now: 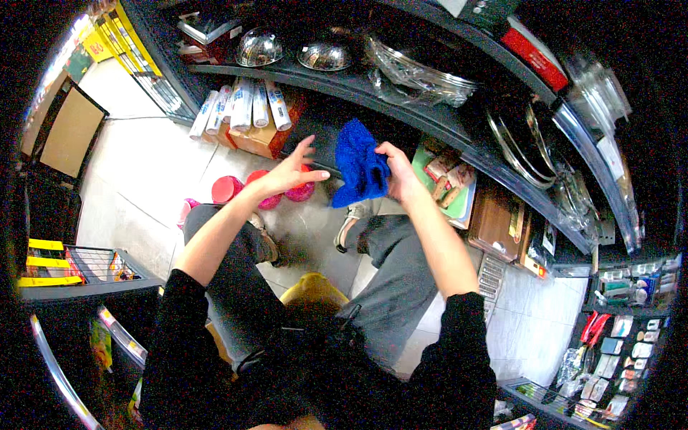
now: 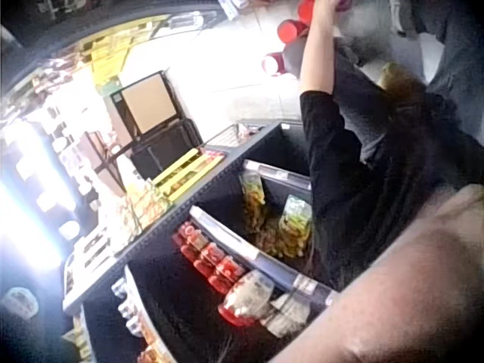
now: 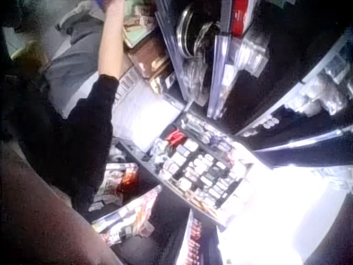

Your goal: The person sits on the floor and wipes red plastic containers with a blue cloth, then places them on the floor. They then pick up rolls of plastic wrap from a lower shelf and arrange them on a higher shelf. Finally, they pick up a green box and place it on the shelf.

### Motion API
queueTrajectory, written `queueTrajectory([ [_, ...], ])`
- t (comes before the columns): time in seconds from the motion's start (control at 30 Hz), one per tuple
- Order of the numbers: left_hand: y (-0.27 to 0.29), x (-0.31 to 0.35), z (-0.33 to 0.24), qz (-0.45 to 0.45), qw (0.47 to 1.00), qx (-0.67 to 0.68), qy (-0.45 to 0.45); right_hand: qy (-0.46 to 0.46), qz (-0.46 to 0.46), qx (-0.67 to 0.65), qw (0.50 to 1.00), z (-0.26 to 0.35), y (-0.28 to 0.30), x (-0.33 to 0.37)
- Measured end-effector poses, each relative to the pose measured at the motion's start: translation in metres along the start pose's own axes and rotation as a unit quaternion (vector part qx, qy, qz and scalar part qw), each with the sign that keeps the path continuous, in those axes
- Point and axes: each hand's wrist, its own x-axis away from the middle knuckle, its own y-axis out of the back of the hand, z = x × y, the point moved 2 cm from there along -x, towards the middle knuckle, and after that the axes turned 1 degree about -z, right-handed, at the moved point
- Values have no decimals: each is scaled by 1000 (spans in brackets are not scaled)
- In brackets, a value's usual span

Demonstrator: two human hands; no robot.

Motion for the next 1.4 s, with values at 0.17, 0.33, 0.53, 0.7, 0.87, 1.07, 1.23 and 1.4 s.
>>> queueTrajectory([
  [0.17,-34,-9,-20,28,958,281,58,196,55,55,977,-1,-20,2],
  [0.33,-23,-17,-11,-12,883,455,117,434,13,411,802,-12,-40,-5],
  [0.53,-44,-17,-37,-19,909,411,67,437,-35,343,830,-17,-24,-28],
  [0.7,-46,-37,-39,8,888,460,-12,264,-39,283,921,12,-15,1],
  [0.87,-65,-43,-34,85,978,183,57,248,-69,510,821,48,81,33],
  [1.07,-48,-47,-4,67,992,-104,-15,185,-503,154,830,-38,348,56],
  [1.23,-35,-31,11,99,932,-347,-27,225,-545,-57,806,-73,450,38],
  [1.4,-11,-9,44,156,868,-469,41,-11,-700,313,642,-53,372,-9],
])
